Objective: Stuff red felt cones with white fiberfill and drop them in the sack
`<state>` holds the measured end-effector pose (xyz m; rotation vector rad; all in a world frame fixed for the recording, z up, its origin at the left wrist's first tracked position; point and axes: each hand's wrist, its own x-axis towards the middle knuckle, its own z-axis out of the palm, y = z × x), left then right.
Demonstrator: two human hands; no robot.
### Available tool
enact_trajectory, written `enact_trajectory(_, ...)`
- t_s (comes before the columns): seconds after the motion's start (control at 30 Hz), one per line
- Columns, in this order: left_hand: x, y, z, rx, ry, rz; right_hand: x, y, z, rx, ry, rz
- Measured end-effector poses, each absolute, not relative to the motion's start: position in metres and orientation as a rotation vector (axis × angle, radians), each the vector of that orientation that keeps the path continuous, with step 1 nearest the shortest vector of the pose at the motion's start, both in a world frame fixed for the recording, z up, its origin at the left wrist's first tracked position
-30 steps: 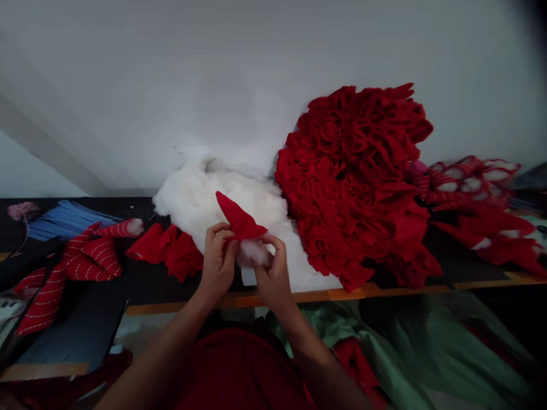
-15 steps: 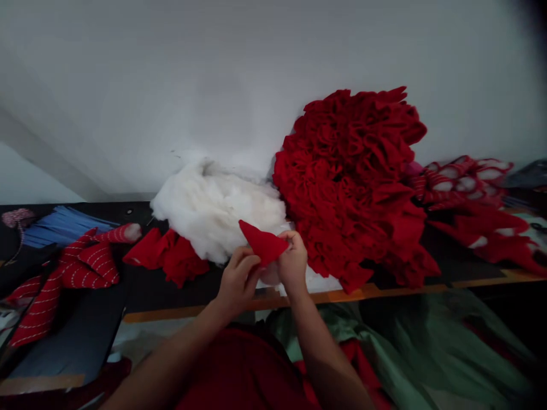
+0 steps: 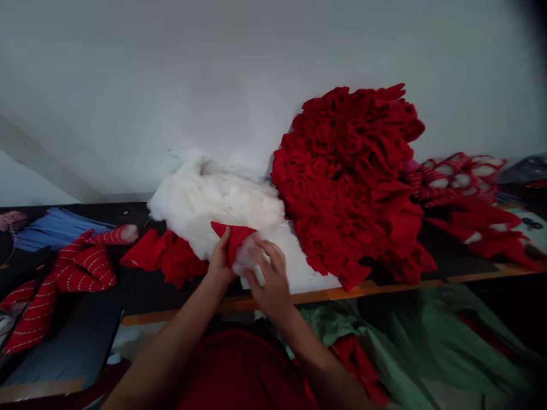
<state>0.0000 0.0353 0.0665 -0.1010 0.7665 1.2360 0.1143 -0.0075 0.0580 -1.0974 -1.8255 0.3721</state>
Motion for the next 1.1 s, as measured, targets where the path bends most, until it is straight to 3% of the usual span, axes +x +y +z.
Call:
enact_trajectory(0.17,0.014,0.021,0.067,0.044,0.722,1.369,0.101,0.001,0.051,-1.009,-2.055,0.469)
enact_trajectory(0.3,0.024,0.015,0.064,0.132,0.745,1.262,0.099,0.012,0.047,-1.351,-1.856,0.506)
enact_trajectory(0.5,0.008,0.025,0.062,0.038,0.776,1.235,0.103,0.007,0.05,-1.281,-1.613,0.478)
enact_trajectory(0.7,0.01,0.014,0.063,0.333,0.783,1.115,0.114,0.021,0.051,-1.271,-1.26,1.062)
enact_trajectory(0.9,-0.005,0.007,0.057,1.085,1.175,1.356,0.126,0.026,0.06,-1.306,-1.266,1.025)
enact_trajectory(1.1,-0.001,0.02,0.064,0.947,1.161,1.323,0.119,0.026,0.054,-1.263,-1.378,1.144)
